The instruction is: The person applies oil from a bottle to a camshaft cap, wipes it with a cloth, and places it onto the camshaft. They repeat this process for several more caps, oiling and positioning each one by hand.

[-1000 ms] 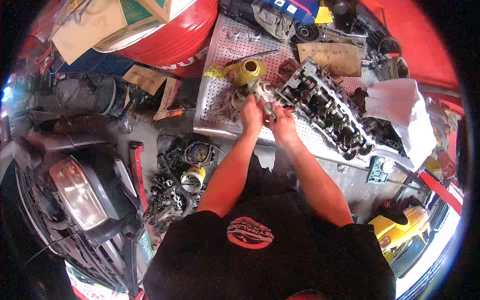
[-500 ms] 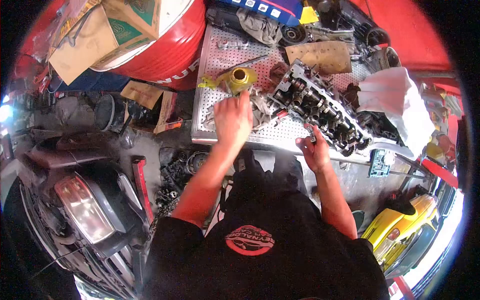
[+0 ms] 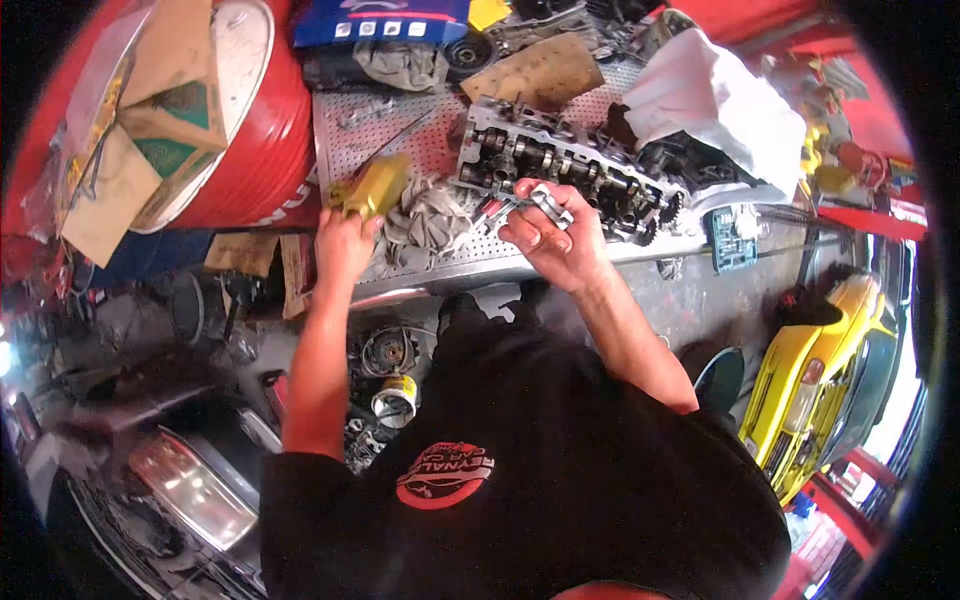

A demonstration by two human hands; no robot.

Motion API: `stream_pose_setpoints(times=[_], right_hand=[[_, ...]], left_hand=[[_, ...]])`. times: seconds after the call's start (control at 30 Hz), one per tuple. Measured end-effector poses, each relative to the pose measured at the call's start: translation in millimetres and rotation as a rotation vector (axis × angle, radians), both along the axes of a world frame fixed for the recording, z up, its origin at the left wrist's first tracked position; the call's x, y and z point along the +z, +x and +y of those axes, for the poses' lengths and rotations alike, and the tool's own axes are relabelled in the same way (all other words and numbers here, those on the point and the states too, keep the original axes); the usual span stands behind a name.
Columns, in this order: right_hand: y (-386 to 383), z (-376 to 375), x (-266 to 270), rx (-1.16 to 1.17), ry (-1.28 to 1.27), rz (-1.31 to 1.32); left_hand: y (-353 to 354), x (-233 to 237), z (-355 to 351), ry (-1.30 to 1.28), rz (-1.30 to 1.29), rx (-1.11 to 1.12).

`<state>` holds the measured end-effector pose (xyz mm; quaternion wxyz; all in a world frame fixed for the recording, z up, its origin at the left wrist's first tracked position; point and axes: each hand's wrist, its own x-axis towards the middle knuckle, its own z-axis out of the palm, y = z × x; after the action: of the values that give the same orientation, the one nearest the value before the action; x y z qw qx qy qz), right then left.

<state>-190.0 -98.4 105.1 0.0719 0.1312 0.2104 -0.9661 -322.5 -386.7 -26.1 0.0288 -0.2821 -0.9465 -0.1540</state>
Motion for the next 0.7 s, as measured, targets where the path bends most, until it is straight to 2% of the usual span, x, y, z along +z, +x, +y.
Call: stream_pose_setpoints(times=[0.07,0.13,0.3,0.53,0.7], right_hand=[[2.6,2.6,3.1,-0.001,0.033,0.037],[4.0,6.2,6.2,0.001,0.058,0.047],[1.5,7.3,11.8,-0.014,0.089,0.031],[0.2,8.0,13.9,0.012,0.170,0.065],[4.9,10.5,11.8,-0.004,0.159,0.080]], left_hand=[[21.9,-11.8,-2.7,0.049,0.092,0.078],[42.1,-2.6,5.6,0.252,0.142,0.103],[57.9,23.3,24.3,0.512,0.244,0.089],[28.7,48.5,36.0,0.576,0.489,-0.036],[15.8,55.3,42.2,0.581,0.524,-0.054]])
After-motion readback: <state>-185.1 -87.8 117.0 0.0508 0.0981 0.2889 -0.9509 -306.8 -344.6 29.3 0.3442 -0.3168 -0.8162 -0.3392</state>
